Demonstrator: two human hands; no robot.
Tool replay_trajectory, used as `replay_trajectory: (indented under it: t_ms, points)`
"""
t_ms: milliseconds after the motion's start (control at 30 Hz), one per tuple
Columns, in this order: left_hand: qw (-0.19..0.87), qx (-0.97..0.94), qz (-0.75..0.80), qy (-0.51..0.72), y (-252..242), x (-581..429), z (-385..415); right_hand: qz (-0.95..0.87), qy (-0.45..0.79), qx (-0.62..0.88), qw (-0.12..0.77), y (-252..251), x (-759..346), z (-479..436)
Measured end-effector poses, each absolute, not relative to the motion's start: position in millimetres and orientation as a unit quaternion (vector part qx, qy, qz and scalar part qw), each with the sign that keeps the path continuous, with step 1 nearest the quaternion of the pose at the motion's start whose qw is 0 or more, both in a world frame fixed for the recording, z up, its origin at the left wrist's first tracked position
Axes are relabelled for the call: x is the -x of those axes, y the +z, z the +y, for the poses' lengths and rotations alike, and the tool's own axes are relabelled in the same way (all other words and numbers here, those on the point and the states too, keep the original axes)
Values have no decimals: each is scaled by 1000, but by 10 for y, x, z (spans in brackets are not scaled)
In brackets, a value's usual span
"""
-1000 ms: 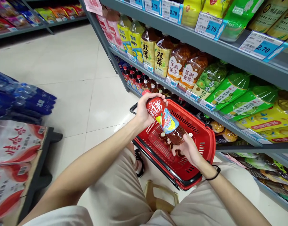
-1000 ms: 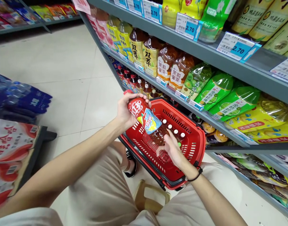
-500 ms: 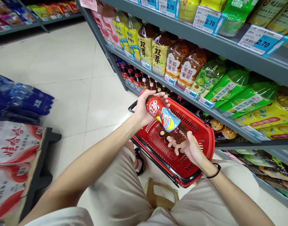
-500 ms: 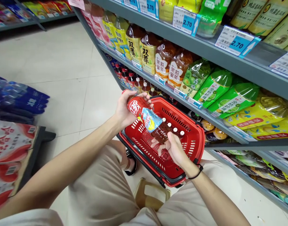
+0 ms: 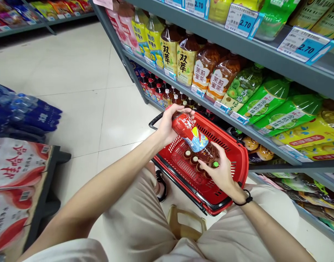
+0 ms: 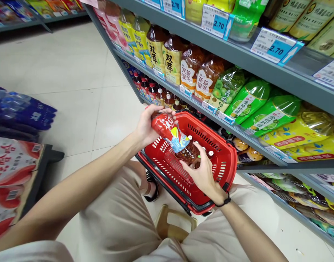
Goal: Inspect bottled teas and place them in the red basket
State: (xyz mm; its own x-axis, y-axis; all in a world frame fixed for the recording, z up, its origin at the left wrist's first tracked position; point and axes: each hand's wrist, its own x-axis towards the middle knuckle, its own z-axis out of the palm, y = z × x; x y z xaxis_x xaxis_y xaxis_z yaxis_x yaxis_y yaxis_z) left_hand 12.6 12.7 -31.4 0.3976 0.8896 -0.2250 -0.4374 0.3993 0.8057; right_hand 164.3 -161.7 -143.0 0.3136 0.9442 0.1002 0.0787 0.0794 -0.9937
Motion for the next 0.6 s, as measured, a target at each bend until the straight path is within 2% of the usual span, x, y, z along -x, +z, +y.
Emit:
replay_trajectory:
  t_ms: [133,200,267,333,467,600]
  points:
    - [771,-318,351,425,-305,-141,111,-488,299,578,581,-1412,-1644,-1592]
    - [776,-305,347,430,-297,-145,101,-492,303,578,576,-1416,-1651,-1561]
    - [771,-299,341,446,-288,-140,96,-475,372,556,572,-1425,-1665,-1516]
    - [764,-299,338,461,-274,-126,99,-457,504,498,537,-1431,-1683,-1468]
    - [762,-297,324,476,-233,-88,138,-392,752,290,443,-1401,-1700,-1421]
    - [781,-291,311,457,-210,-58,179,-315,796,217,469,-1364,-1687,-1429]
